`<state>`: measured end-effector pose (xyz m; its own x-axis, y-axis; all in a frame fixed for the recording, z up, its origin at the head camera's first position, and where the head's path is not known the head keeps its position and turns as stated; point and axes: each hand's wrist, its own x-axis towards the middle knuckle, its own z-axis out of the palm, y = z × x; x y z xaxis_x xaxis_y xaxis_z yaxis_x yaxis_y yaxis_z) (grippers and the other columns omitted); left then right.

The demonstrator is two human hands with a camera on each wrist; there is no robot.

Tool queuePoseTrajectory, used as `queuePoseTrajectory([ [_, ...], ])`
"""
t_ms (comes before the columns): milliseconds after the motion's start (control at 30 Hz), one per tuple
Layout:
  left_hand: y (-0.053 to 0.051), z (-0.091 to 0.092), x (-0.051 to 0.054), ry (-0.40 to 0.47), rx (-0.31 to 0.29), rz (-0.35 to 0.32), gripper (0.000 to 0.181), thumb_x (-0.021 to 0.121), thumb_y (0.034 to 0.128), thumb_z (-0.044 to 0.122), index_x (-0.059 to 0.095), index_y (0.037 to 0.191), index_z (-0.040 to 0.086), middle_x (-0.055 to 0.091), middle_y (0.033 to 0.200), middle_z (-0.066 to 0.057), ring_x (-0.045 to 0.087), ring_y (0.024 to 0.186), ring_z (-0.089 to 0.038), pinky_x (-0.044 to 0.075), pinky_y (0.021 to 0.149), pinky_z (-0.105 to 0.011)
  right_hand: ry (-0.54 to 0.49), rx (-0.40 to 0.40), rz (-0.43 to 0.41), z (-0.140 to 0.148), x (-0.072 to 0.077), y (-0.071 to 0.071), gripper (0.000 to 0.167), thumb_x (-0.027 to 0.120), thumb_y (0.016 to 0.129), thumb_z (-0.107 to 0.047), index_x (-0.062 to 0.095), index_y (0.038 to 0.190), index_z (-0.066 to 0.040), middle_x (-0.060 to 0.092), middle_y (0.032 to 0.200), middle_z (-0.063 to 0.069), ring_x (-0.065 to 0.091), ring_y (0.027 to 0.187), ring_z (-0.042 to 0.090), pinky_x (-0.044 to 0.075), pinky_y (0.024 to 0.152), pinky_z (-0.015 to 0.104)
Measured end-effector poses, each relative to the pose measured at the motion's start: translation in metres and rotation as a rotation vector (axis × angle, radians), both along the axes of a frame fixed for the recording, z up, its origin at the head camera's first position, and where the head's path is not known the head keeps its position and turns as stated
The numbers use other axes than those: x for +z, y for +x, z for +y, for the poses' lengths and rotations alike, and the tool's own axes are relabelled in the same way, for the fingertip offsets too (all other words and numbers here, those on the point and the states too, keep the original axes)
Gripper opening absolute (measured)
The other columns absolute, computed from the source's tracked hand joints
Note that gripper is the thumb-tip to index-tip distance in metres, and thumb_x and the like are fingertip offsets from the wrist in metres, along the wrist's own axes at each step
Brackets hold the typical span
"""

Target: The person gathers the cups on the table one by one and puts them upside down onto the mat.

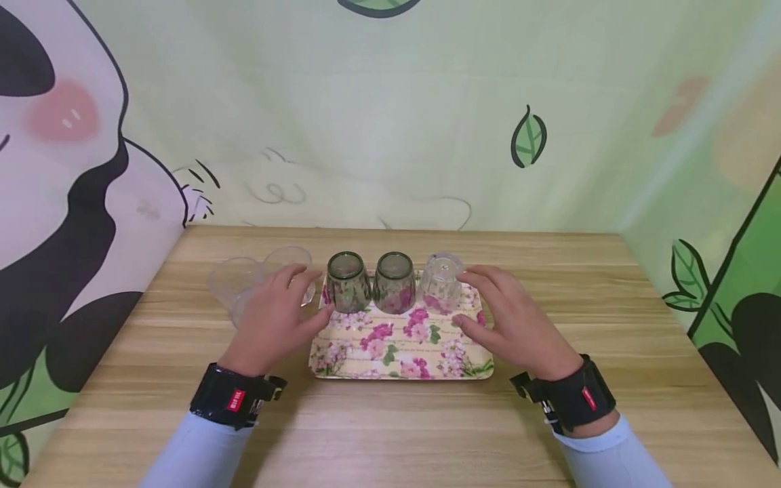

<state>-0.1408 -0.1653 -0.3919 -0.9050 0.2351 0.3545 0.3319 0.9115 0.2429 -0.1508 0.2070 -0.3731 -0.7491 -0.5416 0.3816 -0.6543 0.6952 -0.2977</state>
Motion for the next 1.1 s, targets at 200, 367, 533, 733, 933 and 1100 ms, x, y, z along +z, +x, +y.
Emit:
queuePoseTrajectory([
  [200, 0.004, -0.014, -0.005, 0.001, 0.056, -0.041, 0.067, 0.066, 0.0899, 0.049, 0.053, 0.14, 0.006, 0.048, 0.143, -0.028, 0.049, 0.128, -0.048, 0.043, 0.101, -0.066, 0.002, 0.001, -0.001, -0.001, -0.001, 0.0, 0.065, 0.074, 0.09, -0.035, 0.049, 0.144, -0.01, 0.049, 0.143, 0.014, 0.046, 0.133, 0.03, 0.045, 0.108, 0.052],
  [367, 0.007, -0.022, -0.007, 0.008, 0.065, -0.066, 0.068, 0.065, 0.0913, 0.049, 0.053, 0.14, 0.004, 0.047, 0.144, -0.029, 0.045, 0.132, -0.048, 0.036, 0.108, -0.066, -0.002, 0.003, -0.004, -0.001, -0.001, 0.0, 0.064, 0.074, 0.09, -0.035, 0.05, 0.144, -0.01, 0.049, 0.143, 0.015, 0.046, 0.133, 0.031, 0.045, 0.108, 0.052],
  [533, 0.01, -0.029, -0.011, -0.004, 0.078, -0.057, 0.067, 0.066, 0.0913, 0.05, 0.055, 0.138, 0.002, 0.05, 0.141, -0.028, 0.046, 0.131, -0.047, 0.036, 0.109, -0.064, -0.003, 0.008, -0.007, -0.003, -0.002, 0.001, 0.062, 0.072, 0.091, -0.035, 0.05, 0.143, -0.01, 0.049, 0.143, 0.015, 0.047, 0.133, 0.031, 0.045, 0.108, 0.052],
  [733, 0.011, -0.034, -0.015, -0.022, 0.087, -0.034, 0.064, 0.066, 0.0906, 0.046, 0.057, 0.135, 0.001, 0.053, 0.137, -0.028, 0.048, 0.127, -0.048, 0.041, 0.104, -0.064, 0.0, 0.016, -0.008, -0.002, -0.003, 0.0, 0.062, 0.072, 0.092, -0.035, 0.05, 0.143, -0.009, 0.049, 0.143, 0.015, 0.047, 0.133, 0.032, 0.044, 0.108, 0.052],
  [933, 0.01, -0.037, -0.016, -0.042, 0.088, -0.036, 0.063, 0.066, 0.0905, 0.044, 0.056, 0.136, 0.001, 0.055, 0.135, -0.026, 0.049, 0.126, -0.047, 0.041, 0.104, -0.064, 0.003, 0.016, -0.004, -0.002, -0.004, 0.0, 0.061, 0.073, 0.091, -0.034, 0.051, 0.142, -0.008, 0.05, 0.142, 0.016, 0.047, 0.132, 0.032, 0.044, 0.108, 0.053],
  [1100, 0.011, -0.04, -0.016, -0.049, 0.103, -0.041, 0.062, 0.066, 0.0898, 0.041, 0.056, 0.136, 0.002, 0.055, 0.135, -0.025, 0.049, 0.127, -0.047, 0.04, 0.103, -0.065, 0.006, 0.012, -0.01, -0.003, -0.004, 0.0, 0.061, 0.071, 0.092, -0.036, 0.051, 0.143, -0.009, 0.05, 0.143, 0.015, 0.047, 0.132, 0.031, 0.045, 0.108, 0.052],
])
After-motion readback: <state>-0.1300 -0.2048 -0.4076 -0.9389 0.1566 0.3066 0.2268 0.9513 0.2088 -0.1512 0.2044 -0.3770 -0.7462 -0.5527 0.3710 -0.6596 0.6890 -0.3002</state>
